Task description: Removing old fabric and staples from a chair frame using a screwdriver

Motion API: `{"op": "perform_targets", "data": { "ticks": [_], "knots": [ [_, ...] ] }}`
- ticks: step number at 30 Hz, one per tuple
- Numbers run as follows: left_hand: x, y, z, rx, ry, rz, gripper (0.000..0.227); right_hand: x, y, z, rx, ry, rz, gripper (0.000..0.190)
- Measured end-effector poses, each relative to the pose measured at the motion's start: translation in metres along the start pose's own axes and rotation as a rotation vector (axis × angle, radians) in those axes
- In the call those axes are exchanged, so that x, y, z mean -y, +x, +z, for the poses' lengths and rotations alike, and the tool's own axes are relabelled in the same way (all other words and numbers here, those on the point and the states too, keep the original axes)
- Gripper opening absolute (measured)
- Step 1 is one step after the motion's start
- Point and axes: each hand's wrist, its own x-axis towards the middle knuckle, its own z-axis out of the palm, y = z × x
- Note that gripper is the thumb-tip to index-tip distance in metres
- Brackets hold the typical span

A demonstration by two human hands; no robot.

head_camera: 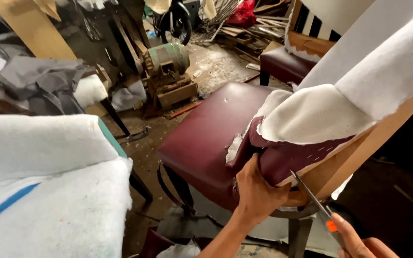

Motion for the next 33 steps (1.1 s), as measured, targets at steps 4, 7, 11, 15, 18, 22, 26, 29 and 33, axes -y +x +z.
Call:
{"op": "perform_targets", "data": {
  "ticks": [4,7,11,15,18,22,26,29,33],
  "knots": [
    [-0.003,-0.002,0.002,-0.031,-0.007,-0.011,0.042,0.017,0.043,-0.032,-0.178,0.055,-0.339,0.044],
    [-0.006,0.001,0.001,-0.008,0.005,-0.029,0.044,0.01,0.07,-0.042,-0.221,0.113,-0.536,0.035],
    [-0.011,0.006,0.0,0.011,-0.003,-0.052,0.047,-0.014,0.098,-0.032,-0.256,0.106,-0.764,0.036],
    [-0.015,0.004,0.004,-0.014,-0.004,-0.082,0.042,-0.008,0.08,-0.052,-0.112,-0.265,-1.063,0.044],
    [-0.017,0.005,0.006,-0.046,0.031,-0.085,0.043,0.017,0.071,-0.063,0.342,0.547,0.311,0.043],
    [-0.024,0.006,0.001,0.004,-0.031,-0.077,0.046,-0.01,0.115,-0.032,-0.082,0.319,-0.555,0.03],
    [-0.025,0.01,-0.002,0.048,-0.056,-0.101,0.051,-0.048,0.147,-0.006,-0.148,0.162,-0.827,0.024],
    [-0.017,0.01,0.002,0.014,-0.022,-0.099,0.048,-0.06,0.137,-0.014,0.121,0.163,-0.166,0.03],
    [-0.015,0.008,0.001,0.025,-0.025,-0.135,0.054,-0.007,0.102,-0.03,-0.292,0.222,-0.537,0.036]
  ]
}}
